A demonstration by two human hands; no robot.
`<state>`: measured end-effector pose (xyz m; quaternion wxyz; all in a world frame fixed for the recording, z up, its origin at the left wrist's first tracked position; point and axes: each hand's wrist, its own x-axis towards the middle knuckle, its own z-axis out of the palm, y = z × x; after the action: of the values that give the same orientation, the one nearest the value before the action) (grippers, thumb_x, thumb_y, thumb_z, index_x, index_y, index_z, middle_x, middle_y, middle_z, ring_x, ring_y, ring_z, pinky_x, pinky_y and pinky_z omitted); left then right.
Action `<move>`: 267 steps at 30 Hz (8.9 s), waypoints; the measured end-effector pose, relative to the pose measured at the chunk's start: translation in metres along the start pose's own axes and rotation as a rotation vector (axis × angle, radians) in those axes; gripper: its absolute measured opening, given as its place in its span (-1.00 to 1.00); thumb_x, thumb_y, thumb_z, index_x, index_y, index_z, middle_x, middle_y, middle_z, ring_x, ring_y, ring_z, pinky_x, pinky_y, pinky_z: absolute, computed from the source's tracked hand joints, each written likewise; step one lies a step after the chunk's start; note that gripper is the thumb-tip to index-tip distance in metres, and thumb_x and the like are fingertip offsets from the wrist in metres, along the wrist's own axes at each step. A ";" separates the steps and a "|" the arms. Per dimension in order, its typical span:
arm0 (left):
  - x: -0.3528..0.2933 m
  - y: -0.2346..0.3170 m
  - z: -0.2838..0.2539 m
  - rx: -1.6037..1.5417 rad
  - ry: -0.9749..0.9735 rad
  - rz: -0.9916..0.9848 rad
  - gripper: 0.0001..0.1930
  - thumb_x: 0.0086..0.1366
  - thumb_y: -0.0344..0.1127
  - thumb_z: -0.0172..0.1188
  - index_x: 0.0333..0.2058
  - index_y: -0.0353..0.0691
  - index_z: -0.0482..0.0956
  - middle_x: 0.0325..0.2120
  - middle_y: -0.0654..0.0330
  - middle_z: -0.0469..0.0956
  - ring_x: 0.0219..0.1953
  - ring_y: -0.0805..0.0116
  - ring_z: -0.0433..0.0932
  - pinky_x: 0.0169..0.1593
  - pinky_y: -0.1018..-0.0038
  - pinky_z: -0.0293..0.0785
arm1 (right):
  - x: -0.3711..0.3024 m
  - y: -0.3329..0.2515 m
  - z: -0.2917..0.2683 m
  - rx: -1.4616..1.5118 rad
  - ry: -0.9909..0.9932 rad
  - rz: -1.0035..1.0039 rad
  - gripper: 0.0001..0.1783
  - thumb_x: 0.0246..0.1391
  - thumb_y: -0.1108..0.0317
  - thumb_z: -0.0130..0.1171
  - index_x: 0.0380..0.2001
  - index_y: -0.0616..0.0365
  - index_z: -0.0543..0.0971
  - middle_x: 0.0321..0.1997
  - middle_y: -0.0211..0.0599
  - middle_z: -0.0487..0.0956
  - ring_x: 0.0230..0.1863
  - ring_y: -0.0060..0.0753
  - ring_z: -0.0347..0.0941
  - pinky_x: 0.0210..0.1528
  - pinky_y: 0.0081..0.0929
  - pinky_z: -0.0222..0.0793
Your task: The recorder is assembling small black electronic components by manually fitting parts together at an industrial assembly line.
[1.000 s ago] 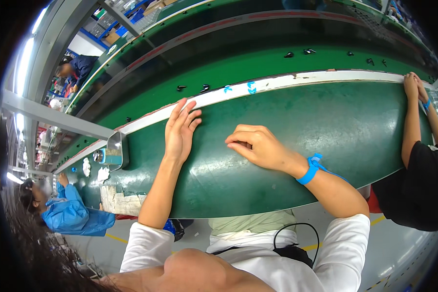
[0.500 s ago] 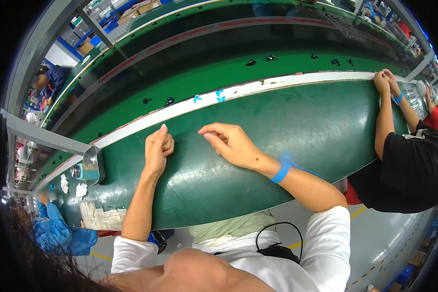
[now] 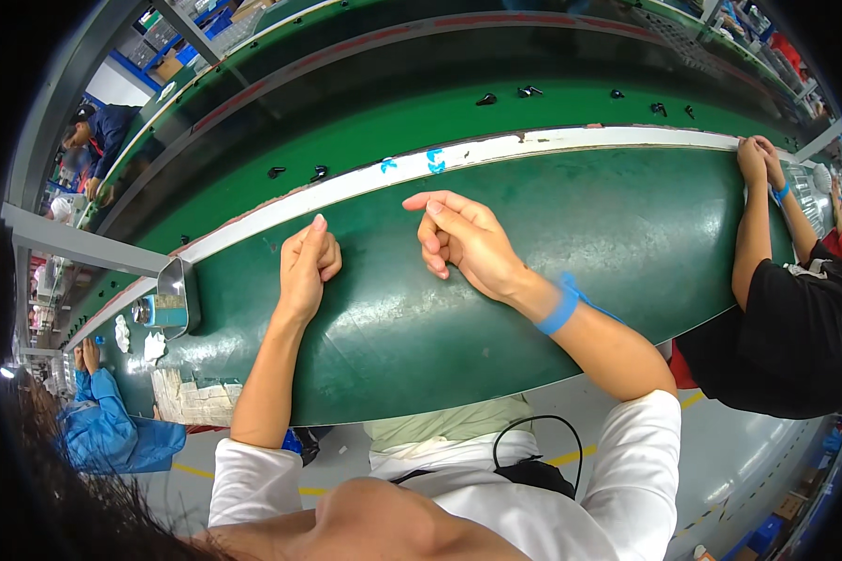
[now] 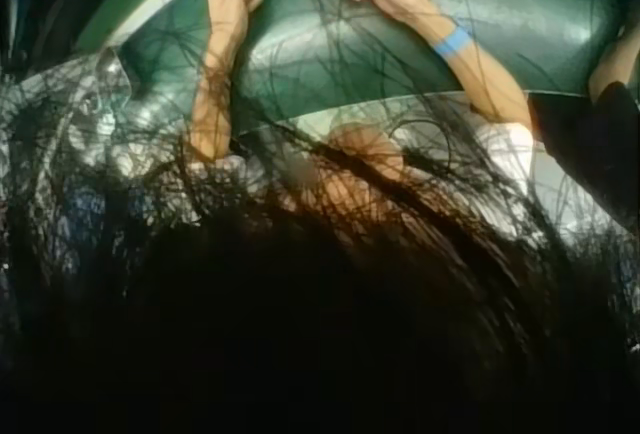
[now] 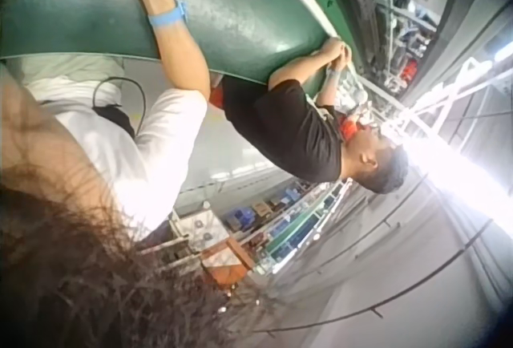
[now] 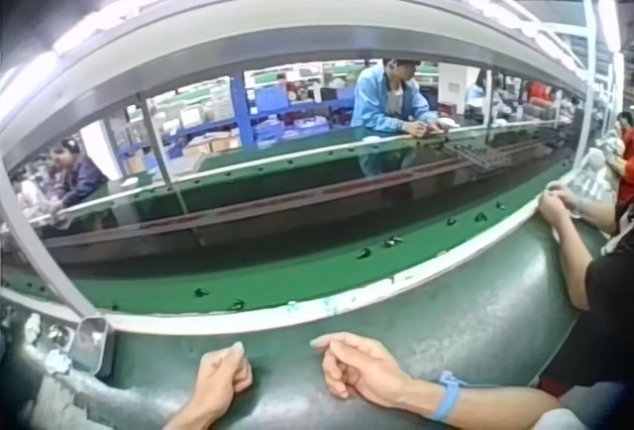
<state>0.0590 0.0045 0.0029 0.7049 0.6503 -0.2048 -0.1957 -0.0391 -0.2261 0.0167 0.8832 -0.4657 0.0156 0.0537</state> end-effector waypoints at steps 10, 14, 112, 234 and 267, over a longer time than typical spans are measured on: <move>0.001 -0.001 0.002 -0.042 0.032 0.016 -0.45 0.52 -0.02 -0.22 -0.69 -0.09 0.03 -0.75 0.38 0.00 -0.68 0.53 0.00 -0.60 0.55 0.03 | 0.000 -0.001 -0.008 0.093 -0.059 -0.010 -0.73 0.36 0.20 -0.11 -0.37 0.13 0.37 -0.55 -0.36 0.36 -0.60 -0.50 0.28 -0.56 -0.52 0.21; 0.001 -0.001 0.003 -0.052 0.032 0.011 -0.44 0.50 0.03 -0.16 -0.68 -0.09 0.06 -0.75 0.38 0.01 -0.67 0.54 0.02 -0.59 0.55 0.05 | 0.000 -0.002 -0.008 0.121 -0.060 -0.006 -0.73 0.36 0.20 -0.11 -0.38 0.13 0.37 -0.55 -0.35 0.36 -0.61 -0.48 0.27 -0.55 -0.50 0.22; -0.021 -0.001 0.031 -0.318 -0.265 0.144 -0.78 0.26 -0.58 0.20 -0.11 -0.39 0.57 -0.21 0.00 0.56 -0.27 0.31 0.57 -0.18 0.45 0.56 | -0.007 0.009 0.022 -0.652 -0.089 -0.466 -0.75 0.08 0.63 0.19 -0.13 0.35 0.52 -0.06 -0.15 0.46 -0.12 -0.41 0.49 -0.29 -0.61 0.56; -0.027 0.003 0.048 -0.427 -0.107 -0.029 -0.71 0.38 -0.40 0.11 0.03 -0.37 0.51 -0.27 0.20 0.55 -0.24 0.47 0.50 -0.13 0.54 0.49 | -0.010 0.020 0.024 -0.740 0.021 -0.607 -0.73 0.06 0.65 0.21 -0.12 0.31 0.62 -0.13 -0.16 0.56 -0.22 -0.43 0.57 -0.20 -0.56 0.55; -0.034 0.000 0.046 -0.749 -0.324 -0.199 -0.63 0.45 -0.25 -0.02 0.13 -0.31 0.39 -0.24 -0.03 0.61 -0.31 0.15 0.66 -0.28 0.39 0.63 | -0.015 0.016 0.023 -0.687 -0.047 -0.564 -0.82 0.20 0.59 0.09 -0.17 0.37 0.61 -0.24 -0.21 0.53 -0.29 -0.52 0.50 -0.32 -0.66 0.46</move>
<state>0.0060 -0.0154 0.0054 0.8288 0.3266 -0.1639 -0.4237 -0.0563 -0.1999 0.0180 0.6576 -0.7166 -0.1508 -0.1769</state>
